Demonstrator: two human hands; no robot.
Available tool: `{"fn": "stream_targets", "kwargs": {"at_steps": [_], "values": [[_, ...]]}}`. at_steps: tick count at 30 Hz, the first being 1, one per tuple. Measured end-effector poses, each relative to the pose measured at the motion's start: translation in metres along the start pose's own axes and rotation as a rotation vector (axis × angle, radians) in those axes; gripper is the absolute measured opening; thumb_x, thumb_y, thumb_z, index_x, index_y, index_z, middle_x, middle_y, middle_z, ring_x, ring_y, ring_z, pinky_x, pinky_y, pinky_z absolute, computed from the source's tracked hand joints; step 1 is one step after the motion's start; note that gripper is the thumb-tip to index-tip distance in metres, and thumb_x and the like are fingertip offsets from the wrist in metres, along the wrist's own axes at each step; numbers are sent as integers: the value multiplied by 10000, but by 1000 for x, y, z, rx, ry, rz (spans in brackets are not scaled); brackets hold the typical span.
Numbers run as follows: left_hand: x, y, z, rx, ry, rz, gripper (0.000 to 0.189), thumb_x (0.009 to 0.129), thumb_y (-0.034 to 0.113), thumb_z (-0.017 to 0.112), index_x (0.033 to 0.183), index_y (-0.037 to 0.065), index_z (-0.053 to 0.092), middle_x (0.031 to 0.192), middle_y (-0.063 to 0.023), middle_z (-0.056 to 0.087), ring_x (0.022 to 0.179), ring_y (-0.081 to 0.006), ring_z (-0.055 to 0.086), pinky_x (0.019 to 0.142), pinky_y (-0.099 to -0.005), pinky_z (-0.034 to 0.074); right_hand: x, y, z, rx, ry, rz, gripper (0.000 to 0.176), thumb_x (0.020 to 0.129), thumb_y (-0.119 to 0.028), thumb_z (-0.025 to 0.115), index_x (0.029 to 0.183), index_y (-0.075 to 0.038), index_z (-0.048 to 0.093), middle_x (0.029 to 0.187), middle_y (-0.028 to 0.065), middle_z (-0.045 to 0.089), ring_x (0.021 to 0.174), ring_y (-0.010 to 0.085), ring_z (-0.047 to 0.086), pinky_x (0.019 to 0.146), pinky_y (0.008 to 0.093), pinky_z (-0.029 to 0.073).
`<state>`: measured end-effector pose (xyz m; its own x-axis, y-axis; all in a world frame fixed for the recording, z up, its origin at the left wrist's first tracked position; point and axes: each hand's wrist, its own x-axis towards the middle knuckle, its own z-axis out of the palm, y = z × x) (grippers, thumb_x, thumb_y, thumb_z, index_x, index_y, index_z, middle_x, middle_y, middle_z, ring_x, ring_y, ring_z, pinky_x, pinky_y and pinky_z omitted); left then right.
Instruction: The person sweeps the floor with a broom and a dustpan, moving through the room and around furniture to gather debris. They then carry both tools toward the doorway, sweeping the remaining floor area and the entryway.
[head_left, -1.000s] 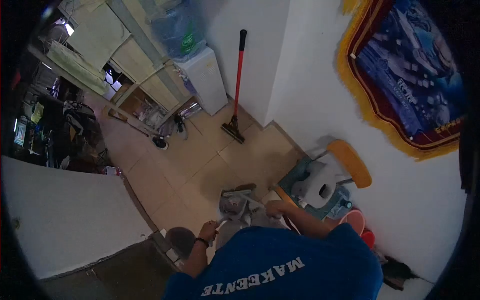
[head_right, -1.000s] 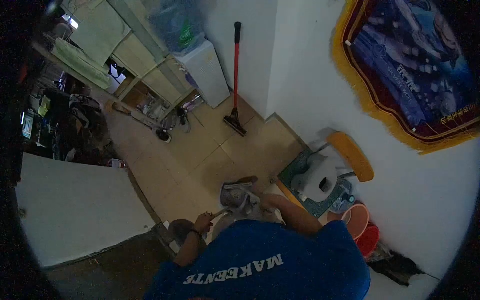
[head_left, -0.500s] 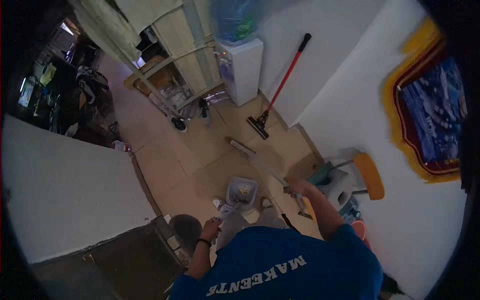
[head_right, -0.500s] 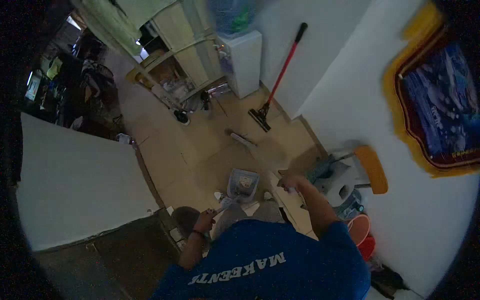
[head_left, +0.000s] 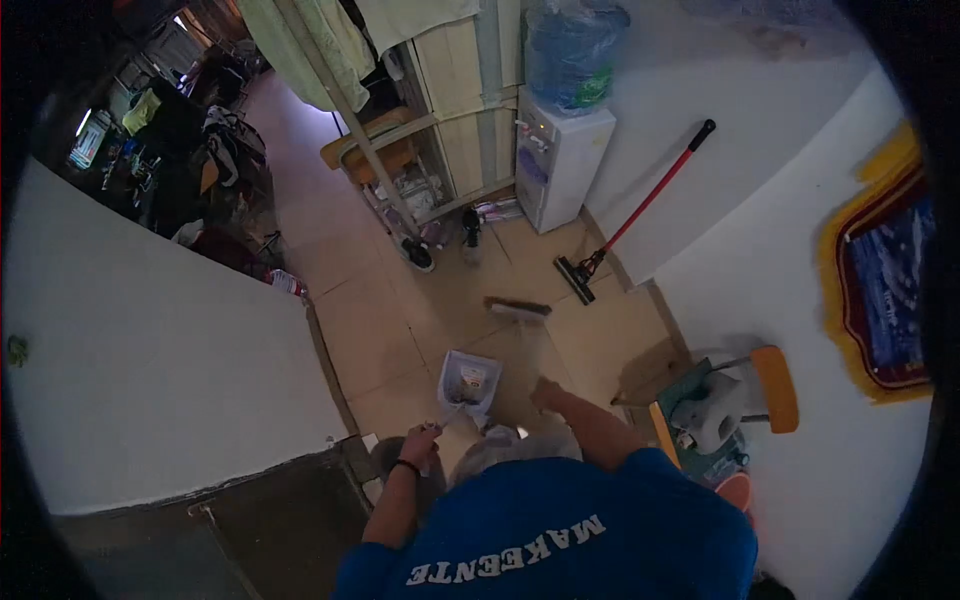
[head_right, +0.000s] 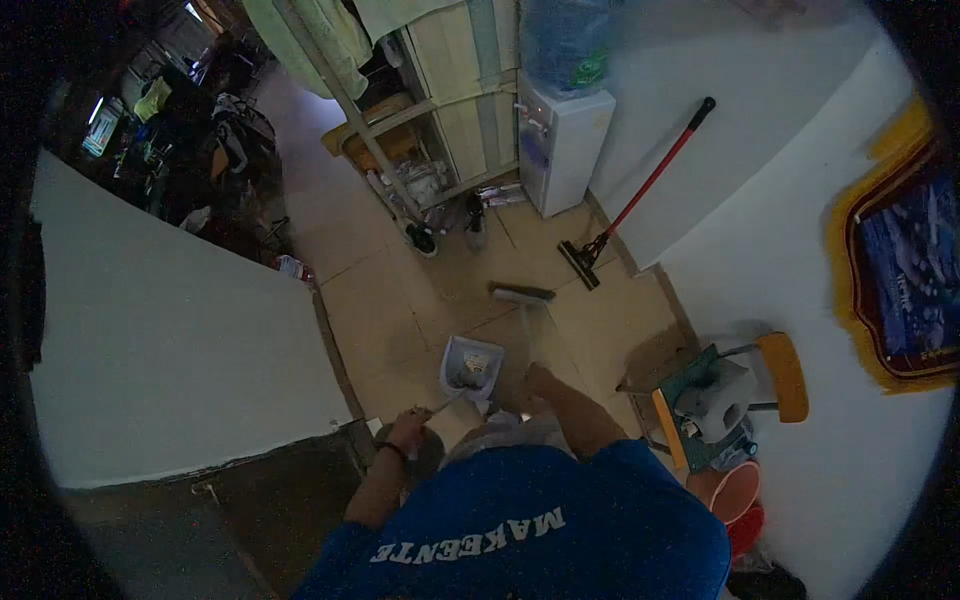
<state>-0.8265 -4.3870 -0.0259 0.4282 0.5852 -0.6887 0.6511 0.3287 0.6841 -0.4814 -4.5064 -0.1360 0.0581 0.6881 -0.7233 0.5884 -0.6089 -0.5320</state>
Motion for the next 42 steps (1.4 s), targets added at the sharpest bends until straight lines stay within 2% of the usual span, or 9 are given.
{"fn": "stream_targets", "kwargs": {"at_steps": [8, 14, 17, 19, 23, 26, 36, 39, 42], "values": [[32, 30, -16, -214, -14, -305, 241, 800, 233, 605, 946, 45, 569, 614, -65, 520, 498, -149, 490, 424, -293, 386, -132, -56, -44, 268, -316, 128, 280, 798, -166, 567, 1024, -25, 651, 1012, 159, 640, 721, 222, 600, 649, 341, 495], [62, 30, -41, -42, -88, -126, 213, 809, 225, 617, 921, 51, 565, 653, -59, 530, 549, -148, 502, 429, -288, 373, -176, -2, -100, -333, -145, -438, 171, 791, -69, 611, 935, -8, 680, 919, 114, 663, 655, 202, 584, 708, 328, 496], [79, -10, -69, -12, -157, 126, 235, 816, 255, 633, 923, 54, 575, 662, -54, 535, 560, -149, 510, 435, -290, 376, -166, 20, -133, 615, -243, 148, 350, 794, -63, 614, 1140, -13, 610, 916, 111, 665, 623, 179, 584, 666, 312, 501], [78, 9, -78, -62, -139, 142, 243, 822, 271, 637, 927, 59, 582, 661, -47, 534, 559, -148, 511, 438, -291, 377, -141, 45, -150, 525, -129, -188, 506, 823, -60, 604, 1305, -29, 451, 860, 123, 655, 574, 161, 547, 583, 309, 482], [49, 79, -71, -319, -65, -371, 203, 840, 293, 639, 884, 100, 593, 621, -13, 496, 514, -131, 462, 431, -282, 335, -95, 10, -245, 1236, -164, 251, 573, 848, -62, 588, 1371, -99, 357, 717, 95, 534, 524, 166, 476, 457, 292, 381], [48, 128, -61, -407, 8, -400, 200, 845, 300, 638, 861, 108, 584, 598, -8, 473, 480, -125, 411, 426, -286, 309, -40, -21, -304, 841, -37, 352, 373, 850, -79, 606, 1181, -46, 438, 697, 114, 530, 522, 171, 441, 450, 302, 378], [119, 100, -21, -347, 146, -130, 233, 849, 301, 632, 909, 79, 593, 582, -43, 482, 469, -128, 404, 419, -300, 313, 124, -43, -286, -832, -204, -957, 154, 810, -169, 637, 712, -52, 621, 724, 111, 596, 570, 225, 518, 593, 378, 444], [144, 122, -12, -455, 153, -411, 251, 852, 316, 622, 935, 79, 603, 590, -56, 507, 463, -131, 422, 418, -300, 334, 110, -76, -279, -488, -419, -562, 163, 841, -199, 587, 774, -53, 616, 703, 107, 586, 579, 225, 508, 585, 382, 438], [146, 160, -8, -282, 171, -485, 278, 855, 347, 609, 936, 81, 611, 593, -58, 515, 461, -137, 438, 424, -305, 361, 133, -44, -255, -10, -263, -982, 187, 883, -204, 521, 861, -49, 622, 676, 112, 556, 551, 232, 492, 564, 373, 439]]}}
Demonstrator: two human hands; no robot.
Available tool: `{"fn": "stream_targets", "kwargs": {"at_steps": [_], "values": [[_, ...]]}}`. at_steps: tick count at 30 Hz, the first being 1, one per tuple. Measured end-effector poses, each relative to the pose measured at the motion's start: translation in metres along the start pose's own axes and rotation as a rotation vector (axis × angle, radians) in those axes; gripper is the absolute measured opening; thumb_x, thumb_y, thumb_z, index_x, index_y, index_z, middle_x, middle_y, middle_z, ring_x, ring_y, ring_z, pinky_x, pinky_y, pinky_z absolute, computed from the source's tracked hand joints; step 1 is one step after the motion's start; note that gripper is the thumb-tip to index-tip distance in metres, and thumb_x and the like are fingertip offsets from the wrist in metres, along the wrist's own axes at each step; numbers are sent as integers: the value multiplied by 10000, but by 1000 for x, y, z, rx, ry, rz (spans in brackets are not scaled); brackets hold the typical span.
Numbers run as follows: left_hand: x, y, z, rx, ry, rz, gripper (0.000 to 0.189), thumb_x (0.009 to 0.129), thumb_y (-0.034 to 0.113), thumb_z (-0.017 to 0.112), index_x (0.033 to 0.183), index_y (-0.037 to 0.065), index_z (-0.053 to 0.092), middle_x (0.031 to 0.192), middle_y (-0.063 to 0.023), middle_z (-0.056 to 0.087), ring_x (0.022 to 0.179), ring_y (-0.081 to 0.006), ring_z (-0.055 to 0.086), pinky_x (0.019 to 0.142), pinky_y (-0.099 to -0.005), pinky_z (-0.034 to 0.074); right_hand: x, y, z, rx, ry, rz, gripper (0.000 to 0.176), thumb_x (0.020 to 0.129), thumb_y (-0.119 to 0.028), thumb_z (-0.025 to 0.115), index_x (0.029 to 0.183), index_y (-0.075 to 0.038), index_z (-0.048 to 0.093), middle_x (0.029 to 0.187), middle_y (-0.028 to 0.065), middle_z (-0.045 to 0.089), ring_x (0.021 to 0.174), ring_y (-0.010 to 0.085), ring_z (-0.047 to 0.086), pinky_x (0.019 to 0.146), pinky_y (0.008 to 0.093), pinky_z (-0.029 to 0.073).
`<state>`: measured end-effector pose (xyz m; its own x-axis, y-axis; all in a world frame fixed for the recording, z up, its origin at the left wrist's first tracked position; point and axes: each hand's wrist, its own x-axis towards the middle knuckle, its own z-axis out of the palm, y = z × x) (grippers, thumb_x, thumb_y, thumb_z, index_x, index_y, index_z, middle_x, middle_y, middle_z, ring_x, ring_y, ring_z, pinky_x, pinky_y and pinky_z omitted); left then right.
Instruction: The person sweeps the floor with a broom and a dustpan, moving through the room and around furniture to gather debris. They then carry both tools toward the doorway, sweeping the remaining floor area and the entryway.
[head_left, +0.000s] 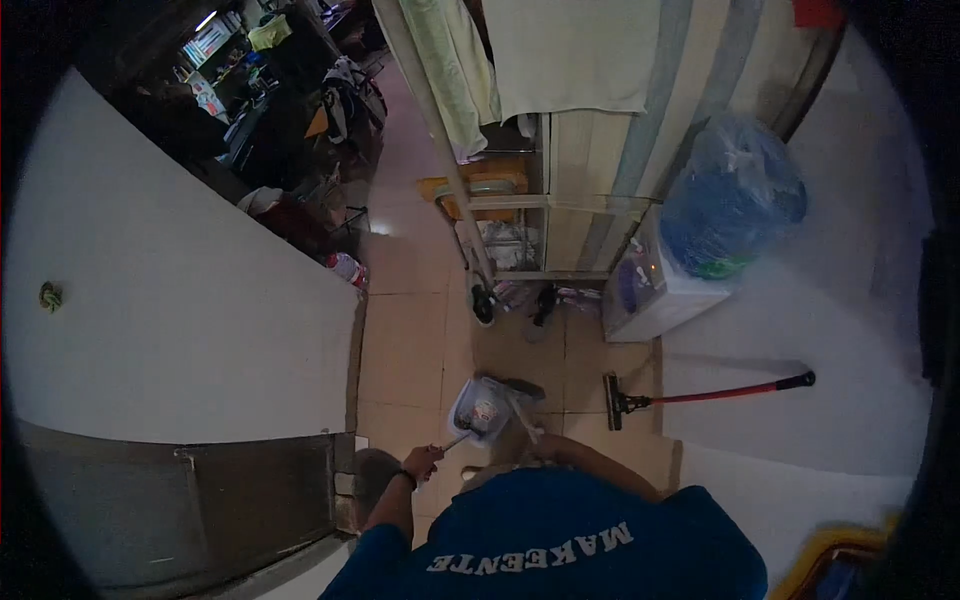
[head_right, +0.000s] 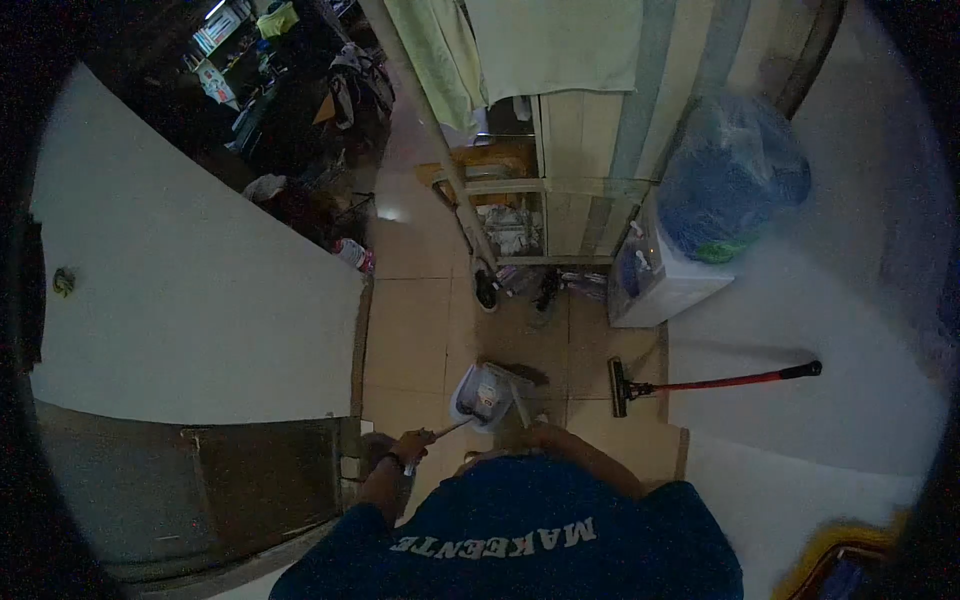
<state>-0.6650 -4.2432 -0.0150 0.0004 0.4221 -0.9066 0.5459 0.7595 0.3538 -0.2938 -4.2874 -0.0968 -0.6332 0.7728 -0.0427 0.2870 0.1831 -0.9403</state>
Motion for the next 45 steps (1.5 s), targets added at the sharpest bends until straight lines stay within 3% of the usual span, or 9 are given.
{"fn": "stream_targets", "kwargs": {"at_steps": [5, 9, 15, 22, 25, 27, 35, 40, 45], "values": [[57, -47, -14, 89, -50, 177, 310, 853, 372, 595, 936, 74, 613, 599, -59, 517, 456, -139, 432, 431, -306, 374, 29, -87, -72, -78, -519, 639, 179, 882, -137, 531, 1017, -40, 598, 636, 61, 509, 466, 159, 432, 473, 342, 411], [51, -80, -21, 192, 48, 416, 267, 851, 339, 595, 913, 80, 612, 583, -36, 492, 456, -127, 421, 423, -300, 353, 18, -112, -83, 613, -242, 1047, 371, 861, -81, 548, 1229, -59, 496, 648, 31, 515, 453, 122, 419, 426, 302, 393], [-34, -38, -46, -474, 146, 12, 184, 852, 282, 589, 911, 109, 608, 558, 12, 425, 447, -108, 387, 406, -288, 303, 82, -168, -95, 433, -196, 856, 484, 861, -83, 567, 1321, -82, 415, 636, 30, 502, 448, 109, 414, 403, 269, 367], [3, -66, -122, -514, 157, 116, 180, 834, 262, 614, 902, 95, 598, 566, 6, 438, 446, -103, 385, 407, -280, 316, 178, -132, -54, 412, -69, 875, 446, 850, -80, 590, 1274, -49, 454, 657, 36, 491, 471, 119, 417, 408, 284, 346], [26, -77, -160, -196, 198, 504, 197, 823, 272, 613, 903, 92, 599, 574, -1, 448, 454, -111, 404, 411, -283, 333, 231, -153, -48, 374, 11, 840, 454, 840, -76, 585, 1271, -36, 446, 671, 59, 497, 495, 131, 426, 427, 296, 362], [20, -61, -184, -509, 70, 183, 208, 812, 273, 612, 905, 88, 597, 580, -6, 452, 460, -118, 413, 411, -293, 345, 269, -160, -39, 391, 25, 839, 468, 830, -74, 585, 1272, -27, 439, 680, 73, 506, 510, 136, 435, 438, 301, 372], [34, -43, -239, -276, 139, 44, 201, 783, 236, 605, 896, 70, 608, 615, -31, 505, 489, -139, 473, 424, -308, 382, 365, -79, 31, 226, -105, 874, 165, 788, -61, 615, 913, 40, 578, 684, 126, 558, 613, 210, 576, 475, 387, 432], [54, -52, -272, -298, 104, 57, 203, 765, 237, 613, 866, 61, 615, 628, -46, 537, 499, -150, 494, 436, -307, 396, 348, -11, 71, 17, -462, 710, 236, 792, -63, 606, 1001, 42, 573, 656, 110, 548, 577, 196, 549, 473, 369, 425], [81, -78, -283, -239, 107, 347, 193, 778, 240, 623, 861, 66, 615, 606, -36, 515, 485, -141, 485, 424, -305, 385, 360, -132, -44, 480, -307, 1091, 538, 811, -75, 602, 1314, 13, 433, 677, 66, 548, 494, 130, 452, 452, 302, 380]]}}
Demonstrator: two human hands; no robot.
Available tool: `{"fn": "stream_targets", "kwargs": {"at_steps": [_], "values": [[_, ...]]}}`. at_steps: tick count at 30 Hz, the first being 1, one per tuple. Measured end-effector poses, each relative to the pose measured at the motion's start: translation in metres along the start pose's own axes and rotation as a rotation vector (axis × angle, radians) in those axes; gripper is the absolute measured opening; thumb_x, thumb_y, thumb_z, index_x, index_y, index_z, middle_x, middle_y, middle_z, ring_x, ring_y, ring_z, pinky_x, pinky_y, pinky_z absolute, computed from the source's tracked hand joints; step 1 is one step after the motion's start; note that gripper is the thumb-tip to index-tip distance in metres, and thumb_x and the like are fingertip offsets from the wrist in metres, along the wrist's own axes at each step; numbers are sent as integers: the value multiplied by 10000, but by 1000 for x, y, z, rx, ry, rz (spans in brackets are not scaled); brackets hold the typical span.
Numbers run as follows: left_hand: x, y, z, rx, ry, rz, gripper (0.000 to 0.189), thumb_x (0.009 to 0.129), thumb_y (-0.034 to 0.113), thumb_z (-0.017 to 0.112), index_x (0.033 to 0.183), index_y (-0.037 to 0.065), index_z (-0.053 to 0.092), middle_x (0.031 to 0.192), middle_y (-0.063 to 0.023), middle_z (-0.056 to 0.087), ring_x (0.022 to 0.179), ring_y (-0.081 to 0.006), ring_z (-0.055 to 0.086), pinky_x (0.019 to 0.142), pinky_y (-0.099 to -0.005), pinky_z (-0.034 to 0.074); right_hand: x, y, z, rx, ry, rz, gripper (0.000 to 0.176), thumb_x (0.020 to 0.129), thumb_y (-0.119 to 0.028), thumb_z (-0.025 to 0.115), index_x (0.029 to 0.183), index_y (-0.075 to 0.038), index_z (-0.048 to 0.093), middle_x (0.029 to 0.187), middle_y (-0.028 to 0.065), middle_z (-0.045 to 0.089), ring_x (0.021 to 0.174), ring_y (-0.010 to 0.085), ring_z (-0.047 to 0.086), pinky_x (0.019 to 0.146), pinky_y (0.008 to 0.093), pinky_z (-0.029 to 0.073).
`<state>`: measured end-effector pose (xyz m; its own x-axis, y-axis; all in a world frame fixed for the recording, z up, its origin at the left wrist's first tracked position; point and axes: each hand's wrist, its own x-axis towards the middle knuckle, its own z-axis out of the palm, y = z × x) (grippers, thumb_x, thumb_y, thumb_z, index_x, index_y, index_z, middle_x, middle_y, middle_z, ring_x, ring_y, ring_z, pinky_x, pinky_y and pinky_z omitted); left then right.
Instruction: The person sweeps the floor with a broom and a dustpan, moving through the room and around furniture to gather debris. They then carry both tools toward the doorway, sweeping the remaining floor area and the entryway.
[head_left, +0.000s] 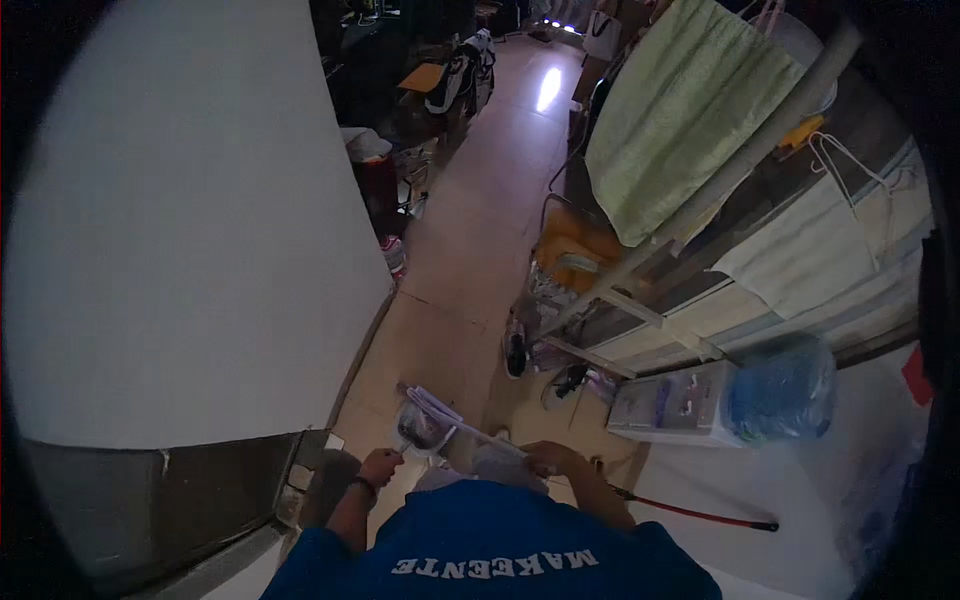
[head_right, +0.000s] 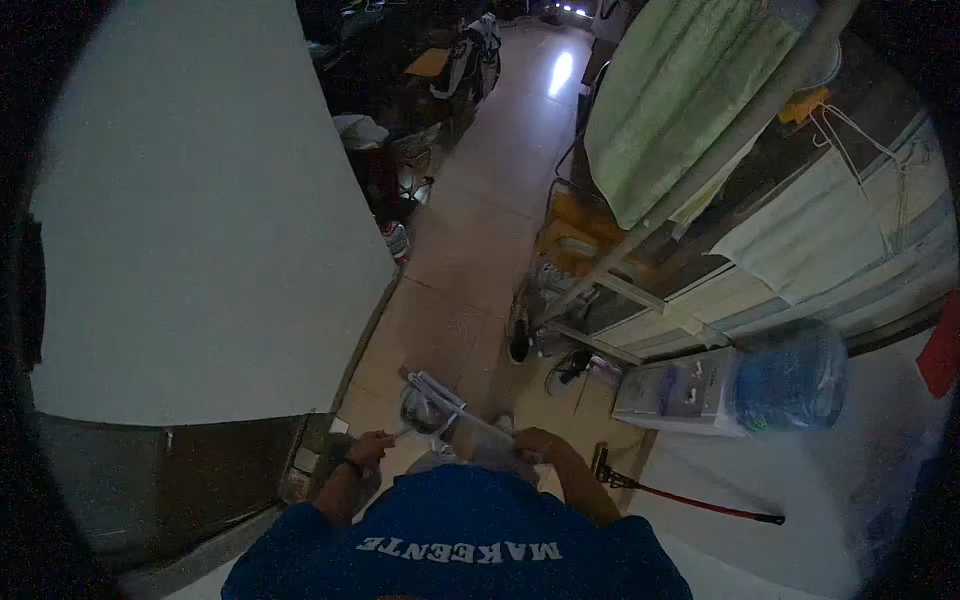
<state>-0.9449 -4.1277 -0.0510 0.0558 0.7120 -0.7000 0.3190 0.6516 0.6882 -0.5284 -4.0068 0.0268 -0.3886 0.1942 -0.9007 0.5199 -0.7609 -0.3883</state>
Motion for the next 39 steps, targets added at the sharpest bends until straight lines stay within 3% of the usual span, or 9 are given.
{"fn": "stream_targets", "kwargs": {"at_steps": [4, 7, 14, 17, 18, 21, 28, 31, 39], "values": [[7, 15, -6, 39, 65, 166, 180, 798, 238, 624, 856, 69, 607, 589, -25, 491, 464, -132, 469, 407, -300, 368, -57, -33, -79, 268, -226, -174, 394, 918, -228, 552, 1261, -46, 490, 745, 57, 577, 504, 127, 490, 442, 247, 398], [12, 76, 0, -335, 161, -280, 188, 803, 242, 629, 866, 69, 597, 583, -23, 484, 450, -132, 457, 399, -293, 359, -55, -82, -118, 249, -159, -115, 466, 933, -223, 518, 1353, -61, 394, 762, 72, 584, 505, 119, 493, 447, 233, 415], [118, 118, -2, -284, 78, -93, 180, 817, 239, 627, 879, 76, 584, 579, -24, 472, 457, -127, 443, 408, -285, 356, 70, -196, -161, -584, 180, -326, 477, 826, -158, 604, 1272, -83, 451, 746, 87, 577, 595, 183, 521, 558, 335, 460], [114, 174, 7, -240, 114, -220, 194, 822, 238, 621, 903, 69, 571, 590, -23, 476, 473, -130, 443, 425, -292, 364, 248, -146, -203, -1291, 345, -1122, 308, 816, -160, 586, 1115, -88, 578, 762, 100, 596, 643, 222, 556, 611, 362, 477], [119, 206, 9, -356, 149, -359, 208, 824, 241, 619, 923, 67, 564, 603, -23, 484, 484, -131, 446, 436, -295, 368, 264, -157, -208, -1806, 352, -987, 223, 805, -166, 582, 1012, -95, 626, 782, 106, 611, 680, 245, 579, 639, 377, 481], [146, 231, 13, -333, 136, -395, 221, 829, 241, 614, 958, 71, 554, 635, -21, 494, 502, -134, 446, 445, -296, 367, 216, -195, -183, -1891, 269, -708, 242, 823, -160, 617, 1029, -35, 637, 917, 142, 613, 808, 263, 584, 733, 476, 487], [205, 216, -7, -45, 5, -42, 197, 840, 230, 608, 969, 87, 564, 651, -26, 504, 512, -120, 446, 449, -282, 371, 137, -196, -219, -1789, -204, -1100, 211, 793, -246, 622, 902, -67, 650, 754, 108, 602, 636, 230, 556, 635, 413, 461], [188, 259, -7, -271, 100, -384, 194, 842, 236, 614, 970, 95, 576, 638, -29, 510, 506, -111, 445, 440, -277, 367, 80, -211, -214, -835, 18, -84, 250, 784, -232, 654, 943, -40, 628, 746, 109, 599, 619, 207, 549, 594, 375, 458], [182, 248, -21, -382, 119, -349, 88, 831, 163, 612, 856, 78, 616, 633, -42, 542, 462, -124, 475, 398, -274, 370, 14, -257, -250, 47, -108, -33, 457, 839, -134, 620, 1274, -72, 494, 733, 93, 591, 545, 161, 515, 479, 320, 439]]}}
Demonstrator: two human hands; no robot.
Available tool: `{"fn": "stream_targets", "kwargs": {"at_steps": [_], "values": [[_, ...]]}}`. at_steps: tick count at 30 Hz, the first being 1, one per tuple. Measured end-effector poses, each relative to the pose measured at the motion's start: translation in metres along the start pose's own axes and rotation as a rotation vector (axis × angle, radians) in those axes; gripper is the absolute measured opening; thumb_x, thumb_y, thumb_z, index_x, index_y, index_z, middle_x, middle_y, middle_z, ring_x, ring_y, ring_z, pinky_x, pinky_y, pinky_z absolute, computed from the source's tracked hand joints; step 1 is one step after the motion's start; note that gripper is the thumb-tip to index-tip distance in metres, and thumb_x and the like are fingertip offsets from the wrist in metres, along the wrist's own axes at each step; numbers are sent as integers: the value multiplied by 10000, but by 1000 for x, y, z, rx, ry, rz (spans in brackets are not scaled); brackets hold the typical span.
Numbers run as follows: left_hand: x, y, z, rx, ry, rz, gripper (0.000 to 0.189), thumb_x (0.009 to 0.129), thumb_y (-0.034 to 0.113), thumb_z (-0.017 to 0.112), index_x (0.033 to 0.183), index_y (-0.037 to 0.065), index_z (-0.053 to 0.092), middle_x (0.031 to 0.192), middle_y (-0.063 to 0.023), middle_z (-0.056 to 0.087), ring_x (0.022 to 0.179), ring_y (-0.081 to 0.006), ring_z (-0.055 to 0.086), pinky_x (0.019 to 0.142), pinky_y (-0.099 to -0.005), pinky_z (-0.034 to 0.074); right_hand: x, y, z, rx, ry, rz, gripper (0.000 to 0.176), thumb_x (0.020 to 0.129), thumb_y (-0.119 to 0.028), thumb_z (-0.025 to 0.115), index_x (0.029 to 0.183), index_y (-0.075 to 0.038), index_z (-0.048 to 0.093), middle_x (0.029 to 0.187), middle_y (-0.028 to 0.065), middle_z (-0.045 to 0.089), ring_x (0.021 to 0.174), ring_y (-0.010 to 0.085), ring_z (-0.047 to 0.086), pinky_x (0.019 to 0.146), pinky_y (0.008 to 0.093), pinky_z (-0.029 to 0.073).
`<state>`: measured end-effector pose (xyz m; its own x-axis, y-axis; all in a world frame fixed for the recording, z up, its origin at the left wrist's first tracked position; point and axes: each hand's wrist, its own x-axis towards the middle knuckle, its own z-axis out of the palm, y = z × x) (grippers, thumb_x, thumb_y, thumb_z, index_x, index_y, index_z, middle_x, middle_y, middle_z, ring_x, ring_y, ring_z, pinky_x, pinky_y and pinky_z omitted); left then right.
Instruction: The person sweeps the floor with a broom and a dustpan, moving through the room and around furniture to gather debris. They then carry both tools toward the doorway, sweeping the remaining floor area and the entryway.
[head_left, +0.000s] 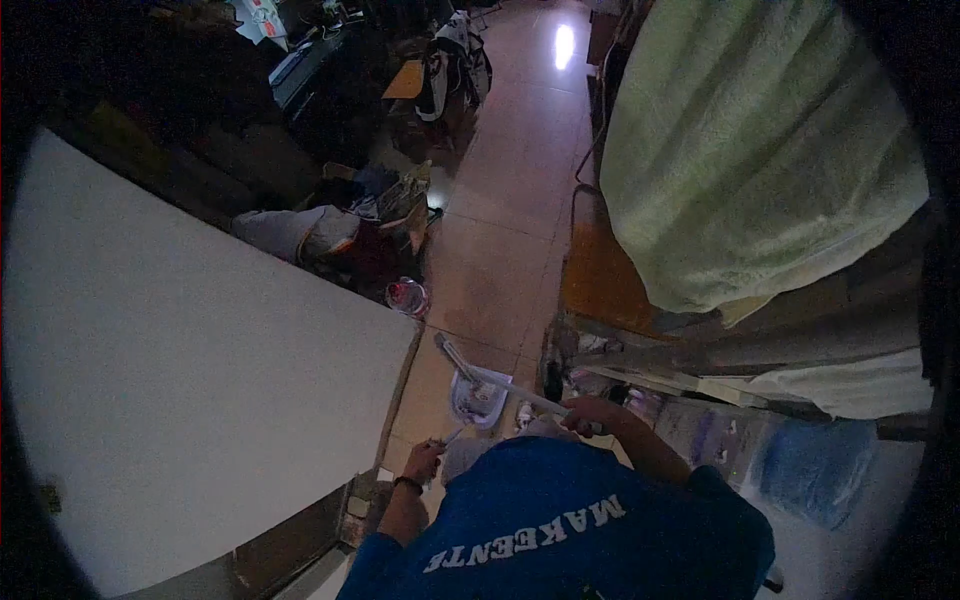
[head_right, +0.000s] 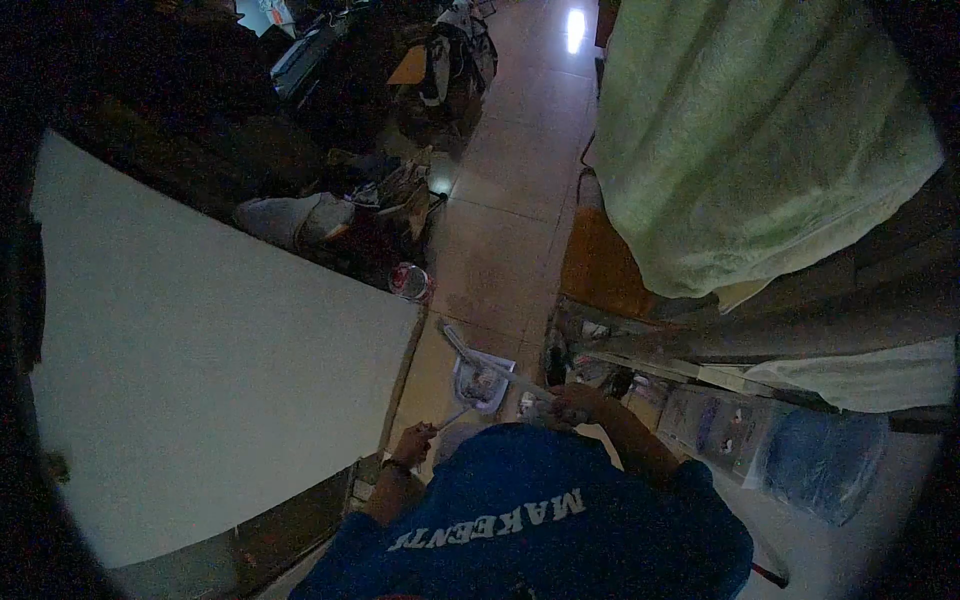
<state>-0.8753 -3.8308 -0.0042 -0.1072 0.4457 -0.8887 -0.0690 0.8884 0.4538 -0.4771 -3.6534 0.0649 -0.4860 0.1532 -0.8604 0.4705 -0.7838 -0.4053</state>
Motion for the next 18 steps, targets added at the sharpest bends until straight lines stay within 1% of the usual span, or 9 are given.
{"fn": "stream_targets", "kwargs": {"at_steps": [4, 6, 7, 9, 10, 12, 13, 16, 18], "values": [[-3, 41, 6, 43, -8, 133, 89, 832, 152, 601, 825, 65, 617, 628, -38, 537, 462, -130, 477, 387, -275, 361, -4, -52, 15, -17, 88, -40, 620, 817, -50, 597, 1387, -119, 363, 667, 50, 515, 433, 139, 427, 416, 292, 394], [15, 60, 0, 200, -5, 193, 126, 871, 186, 582, 931, 79, 611, 570, -8, 466, 420, -98, 358, 397, -269, 301, 16, -63, 17, -119, 198, -198, 619, 803, -30, 588, 1376, -98, 365, 666, 57, 507, 467, 143, 451, 418, 307, 394], [19, 74, -2, 256, -9, 209, 145, 884, 197, 575, 967, 83, 608, 551, 2, 443, 406, -87, 318, 400, -267, 282, 15, -78, 24, -103, 204, -189, 619, 803, -30, 588, 1376, -98, 365, 666, 57, 507, 467, 143, 451, 418, 307, 394], [16, 135, 4, 132, 12, 73, 127, 881, 203, 573, 930, 88, 596, 543, 6, 418, 402, -92, 302, 399, -267, 275, 4, -118, 35, 4, 231, -215, 584, 809, -30, 582, 1356, -85, 386, 680, 60, 514, 521, 147, 481, 452, 322, 416], [27, 149, 2, 131, 0, 67, 127, 881, 203, 573, 930, 88, 596, 543, 6, 418, 402, -92, 302, 399, -267, 275, 21, -115, 34, 7, 239, -205, 584, 809, -30, 582, 1356, -85, 386, 680, 60, 514, 521, 147, 481, 452, 322, 416], [52, 175, -10, 160, -11, 81, 142, 876, 229, 573, 908, 91, 573, 573, 0, 419, 435, -93, 333, 400, -272, 276, 89, -100, 16, 10, 402, -395, 515, 817, -56, 601, 1296, -56, 414, 695, 67, 526, 568, 151, 495, 491, 342, 436], [61, 183, -21, 171, -24, 90, 142, 876, 229, 573, 908, 91, 573, 573, 0, 419, 435, -93, 333, 400, -272, 276, 128, -90, 7, 17, 419, -400, 515, 817, -56, 601, 1296, -56, 414, 695, 67, 526, 568, 151, 495, 491, 342, 436], [87, 217, -42, 246, -122, 110, 194, 862, 267, 587, 922, 86, 550, 611, -7, 424, 486, -97, 369, 412, -278, 288, 179, -87, -8, 228, 360, -536, 394, 821, -61, 606, 1197, -10, 500, 723, 70, 555, 600, 172, 538, 521, 356, 447], [95, 243, -57, 269, -142, 2, 219, 823, 257, 569, 924, 67, 613, 649, -67, 555, 500, -154, 496, 446, -311, 396, 190, -110, 6, 457, 127, -399, 272, 818, -72, 615, 1071, 14, 565, 740, 82, 585, 630, 182, 573, 527, 356, 452]]}}
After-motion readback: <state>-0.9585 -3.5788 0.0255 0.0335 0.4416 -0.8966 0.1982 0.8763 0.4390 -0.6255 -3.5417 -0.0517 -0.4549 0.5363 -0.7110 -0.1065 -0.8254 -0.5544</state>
